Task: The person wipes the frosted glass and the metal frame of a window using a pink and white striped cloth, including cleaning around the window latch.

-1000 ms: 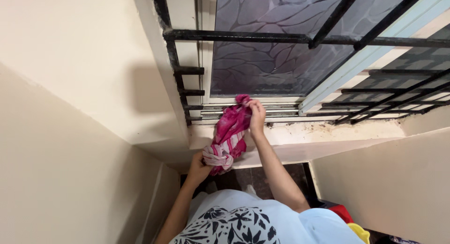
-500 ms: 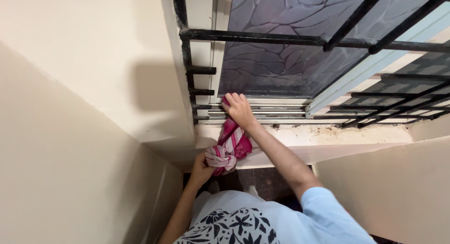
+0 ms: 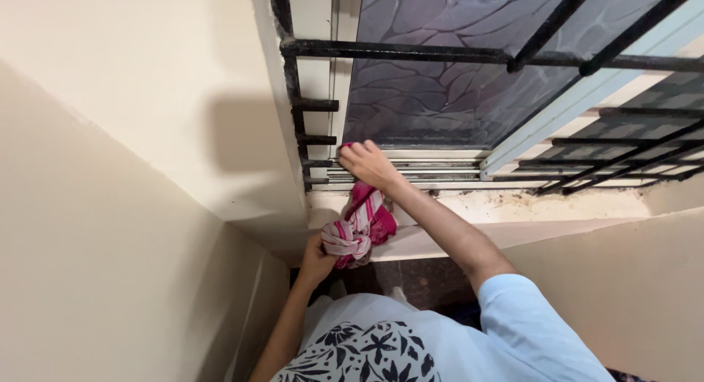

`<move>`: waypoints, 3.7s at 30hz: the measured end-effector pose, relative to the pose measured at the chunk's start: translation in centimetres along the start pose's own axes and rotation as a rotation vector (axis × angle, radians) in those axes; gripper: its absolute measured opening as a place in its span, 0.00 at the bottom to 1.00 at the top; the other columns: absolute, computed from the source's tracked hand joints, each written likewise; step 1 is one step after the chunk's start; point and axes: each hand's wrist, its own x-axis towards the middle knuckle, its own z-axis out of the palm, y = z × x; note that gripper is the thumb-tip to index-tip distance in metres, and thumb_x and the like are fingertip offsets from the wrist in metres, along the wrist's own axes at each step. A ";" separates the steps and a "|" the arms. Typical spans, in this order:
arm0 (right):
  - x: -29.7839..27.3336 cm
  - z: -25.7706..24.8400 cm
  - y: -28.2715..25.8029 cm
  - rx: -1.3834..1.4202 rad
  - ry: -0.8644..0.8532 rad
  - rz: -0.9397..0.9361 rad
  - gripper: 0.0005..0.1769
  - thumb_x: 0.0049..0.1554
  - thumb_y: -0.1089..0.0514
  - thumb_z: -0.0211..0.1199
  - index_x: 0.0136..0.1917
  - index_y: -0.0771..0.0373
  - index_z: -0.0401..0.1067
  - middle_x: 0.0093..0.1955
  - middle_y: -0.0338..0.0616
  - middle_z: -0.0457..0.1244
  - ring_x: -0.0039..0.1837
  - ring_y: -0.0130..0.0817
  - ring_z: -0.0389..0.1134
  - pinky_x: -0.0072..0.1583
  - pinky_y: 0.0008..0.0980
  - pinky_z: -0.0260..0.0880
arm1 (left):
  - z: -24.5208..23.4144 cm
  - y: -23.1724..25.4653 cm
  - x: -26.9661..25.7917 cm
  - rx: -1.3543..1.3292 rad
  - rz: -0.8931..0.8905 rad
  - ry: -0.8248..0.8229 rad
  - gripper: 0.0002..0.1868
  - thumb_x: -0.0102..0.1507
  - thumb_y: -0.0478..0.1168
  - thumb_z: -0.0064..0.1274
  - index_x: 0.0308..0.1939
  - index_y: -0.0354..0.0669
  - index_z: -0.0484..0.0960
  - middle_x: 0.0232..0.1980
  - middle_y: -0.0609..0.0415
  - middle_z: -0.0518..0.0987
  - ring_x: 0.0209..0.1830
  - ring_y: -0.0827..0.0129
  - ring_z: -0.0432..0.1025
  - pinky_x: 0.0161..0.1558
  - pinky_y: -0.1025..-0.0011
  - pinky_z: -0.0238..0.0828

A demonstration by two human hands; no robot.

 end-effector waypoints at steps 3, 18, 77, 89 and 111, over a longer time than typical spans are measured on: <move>-2.2 -1.5 0.4 0.182 0.103 0.289 0.16 0.55 0.59 0.58 0.56 0.60 0.73 0.54 0.46 0.60 0.55 0.42 0.60 0.54 0.40 0.61 | 0.1 1.0 -0.1 -0.020 -0.049 0.005 0.16 0.56 0.27 0.62 0.47 0.38 0.82 0.46 0.57 0.84 0.47 0.75 0.76 0.52 0.72 0.74; -4.5 2.6 -3.8 0.383 0.182 0.706 0.14 0.54 0.67 0.59 0.55 0.67 0.72 0.54 0.53 0.64 0.58 0.52 0.64 0.59 0.44 0.66 | -0.2 2.5 -1.0 0.005 -0.052 -0.023 0.19 0.55 0.26 0.61 0.50 0.37 0.82 0.48 0.56 0.84 0.48 0.74 0.77 0.53 0.72 0.74; 0.2 0.5 -3.6 0.555 0.367 0.669 0.16 0.52 0.69 0.63 0.55 0.70 0.75 0.52 0.53 0.67 0.55 0.50 0.68 0.57 0.44 0.70 | -2.4 -1.2 0.3 0.088 -0.048 -0.014 0.17 0.55 0.28 0.65 0.49 0.37 0.83 0.47 0.54 0.85 0.48 0.72 0.78 0.52 0.71 0.75; -8.5 0.4 1.2 0.510 0.389 0.881 0.11 0.54 0.67 0.64 0.52 0.65 0.77 0.50 0.51 0.67 0.54 0.50 0.68 0.56 0.43 0.68 | -1.3 0.6 1.1 0.054 -0.078 -0.033 0.15 0.57 0.27 0.61 0.48 0.38 0.83 0.47 0.56 0.84 0.48 0.73 0.77 0.51 0.72 0.75; 1.5 -0.2 -3.9 0.644 0.422 0.835 0.07 0.56 0.68 0.65 0.49 0.65 0.70 0.42 0.53 0.66 0.46 0.51 0.68 0.48 0.44 0.67 | -0.9 -0.1 2.1 0.064 -0.072 -0.080 0.14 0.57 0.26 0.61 0.46 0.38 0.83 0.44 0.56 0.84 0.45 0.73 0.77 0.49 0.72 0.75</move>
